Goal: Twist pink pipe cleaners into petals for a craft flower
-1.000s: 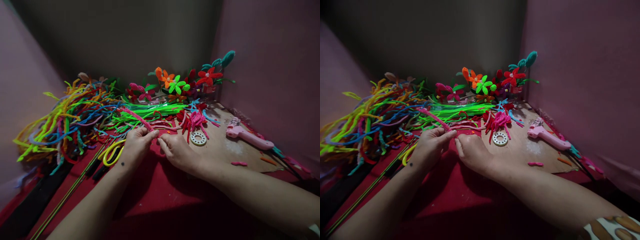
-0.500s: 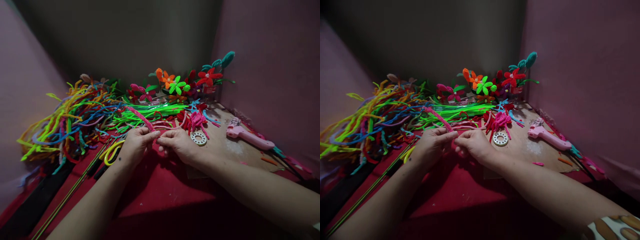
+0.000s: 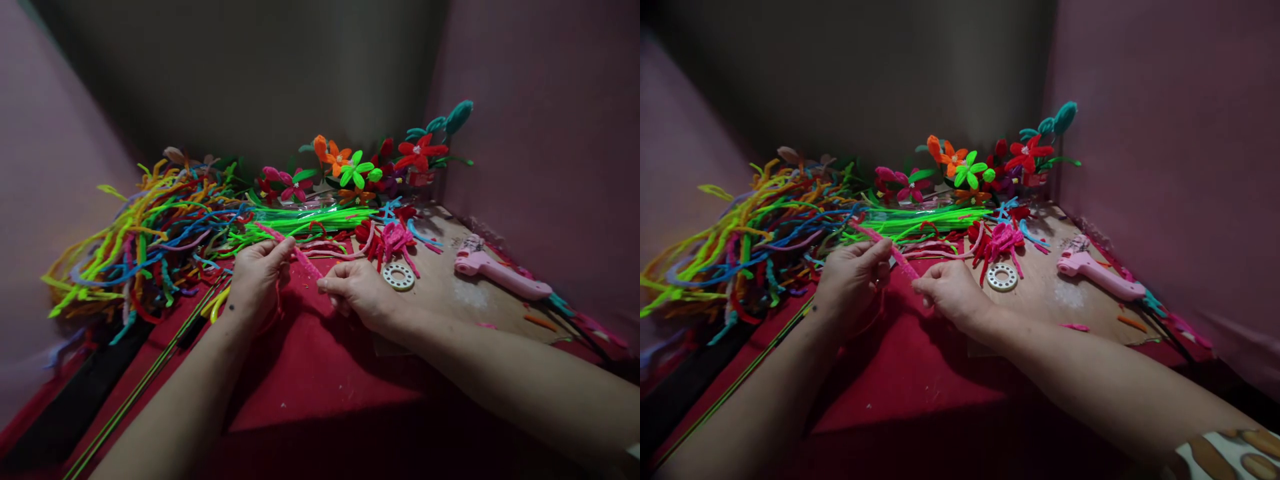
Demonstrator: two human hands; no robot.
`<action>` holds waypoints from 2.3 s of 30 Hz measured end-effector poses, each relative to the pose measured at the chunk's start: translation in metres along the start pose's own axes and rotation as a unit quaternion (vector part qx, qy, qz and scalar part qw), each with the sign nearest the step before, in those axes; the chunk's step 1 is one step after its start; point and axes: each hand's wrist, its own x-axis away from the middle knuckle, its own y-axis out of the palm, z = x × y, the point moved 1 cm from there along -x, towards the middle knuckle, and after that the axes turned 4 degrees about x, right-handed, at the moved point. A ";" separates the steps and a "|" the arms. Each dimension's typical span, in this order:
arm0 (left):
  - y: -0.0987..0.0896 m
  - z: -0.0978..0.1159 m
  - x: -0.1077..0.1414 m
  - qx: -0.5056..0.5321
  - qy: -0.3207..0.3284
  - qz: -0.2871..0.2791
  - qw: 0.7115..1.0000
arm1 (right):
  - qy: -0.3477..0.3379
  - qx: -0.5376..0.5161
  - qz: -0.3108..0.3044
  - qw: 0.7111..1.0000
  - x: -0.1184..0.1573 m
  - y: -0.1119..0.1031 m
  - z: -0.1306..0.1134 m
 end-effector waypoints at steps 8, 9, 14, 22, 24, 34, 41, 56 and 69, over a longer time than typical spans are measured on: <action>0.004 -0.006 0.008 0.009 -0.110 -0.139 0.984 | 0.057 -0.223 -0.102 0.968 -0.007 -0.005 0.003; 0.003 -0.007 0.008 0.029 -0.114 -0.139 0.983 | 0.077 -0.267 -0.119 0.953 -0.007 -0.005 0.002; 0.003 -0.005 0.008 0.040 -0.117 -0.142 0.982 | 0.162 -0.360 -0.195 0.898 -0.005 -0.002 -0.001; 0.005 -0.003 0.013 0.004 -0.122 -0.175 0.977 | 0.168 -0.421 -0.211 0.866 -0.004 0.000 0.001; 0.005 -0.003 0.013 -0.014 -0.118 -0.179 0.977 | 0.168 -0.416 -0.201 0.871 -0.004 0.001 0.000; 0.007 -0.007 0.013 -0.017 -0.100 -0.144 0.984 | 0.136 -0.354 -0.106 0.919 -0.006 0.002 -0.001; 0.009 -0.003 0.013 0.055 -0.116 -0.113 0.985 | 0.106 -0.319 -0.130 0.933 -0.005 0.001 0.002; 0.007 0.001 0.011 0.087 -0.074 -0.061 0.992 | -0.014 -0.101 -0.027 0.994 0.000 0.000 -0.005; 0.012 -0.005 0.013 0.034 -0.103 -0.097 0.989 | 0.010 -0.092 -0.029 0.995 -0.005 -0.003 -0.002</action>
